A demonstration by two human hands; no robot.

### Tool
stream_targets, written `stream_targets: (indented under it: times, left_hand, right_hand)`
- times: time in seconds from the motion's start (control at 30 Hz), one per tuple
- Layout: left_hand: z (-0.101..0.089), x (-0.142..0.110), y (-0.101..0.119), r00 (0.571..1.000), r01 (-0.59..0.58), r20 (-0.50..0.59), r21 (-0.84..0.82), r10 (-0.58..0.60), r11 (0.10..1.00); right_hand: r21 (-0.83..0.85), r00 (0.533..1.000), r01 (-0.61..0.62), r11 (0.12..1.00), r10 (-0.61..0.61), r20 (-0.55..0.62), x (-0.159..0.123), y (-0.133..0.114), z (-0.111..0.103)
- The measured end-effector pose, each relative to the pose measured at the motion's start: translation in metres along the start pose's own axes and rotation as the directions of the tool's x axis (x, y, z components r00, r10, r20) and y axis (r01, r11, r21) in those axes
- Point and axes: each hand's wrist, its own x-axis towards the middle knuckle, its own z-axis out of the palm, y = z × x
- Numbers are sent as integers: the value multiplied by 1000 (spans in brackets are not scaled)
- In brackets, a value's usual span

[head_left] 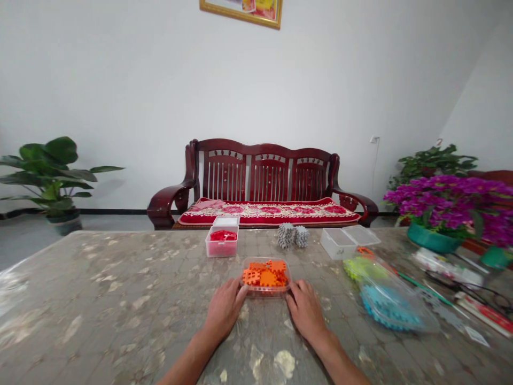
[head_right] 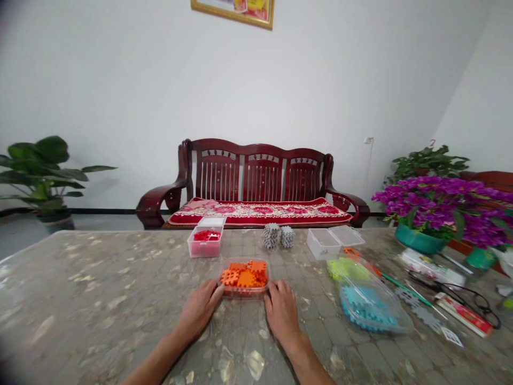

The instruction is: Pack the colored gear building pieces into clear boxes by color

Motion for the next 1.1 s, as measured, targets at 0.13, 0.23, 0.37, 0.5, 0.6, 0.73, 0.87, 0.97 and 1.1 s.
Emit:
stream_targets:
  times: [0.13,0.23,0.37,0.5,0.6,0.73,0.87,0.97,1.1]
  left_hand:
    - [4,4,-10,1000,17,-19,-79,-19,997]
    - [9,6,-18,998,21,-50,-170,-29,985]
    - [12,2,-23,969,30,-233,-208,-79,978]
    - [10,-7,-14,875,-256,-424,1,232,967]
    - [11,-8,-2,782,-457,-397,159,481,875]
    - [12,-1,6,768,-494,-306,277,563,824]
    - [13,9,4,795,-467,-253,324,551,823]
    - [15,16,2,816,-442,-255,305,519,844]
    - [16,30,4,873,-357,-230,298,430,885]
  right_hand:
    - [60,999,-29,998,27,30,-2,-1,-6]
    - [131,999,-26,991,23,23,-3,0,-7]
    - [224,999,-39,974,42,-9,-4,2,-6]
    - [282,998,-61,958,68,-17,-4,4,-3]
    - [299,998,-67,952,71,-2,-3,6,-2]
    - [328,997,-80,941,82,8,-1,8,0]
    - [376,996,-80,923,85,4,-1,10,2]
    - [416,995,-89,905,98,0,-1,13,5]
    - [456,993,-98,885,120,-20,-1,17,10]
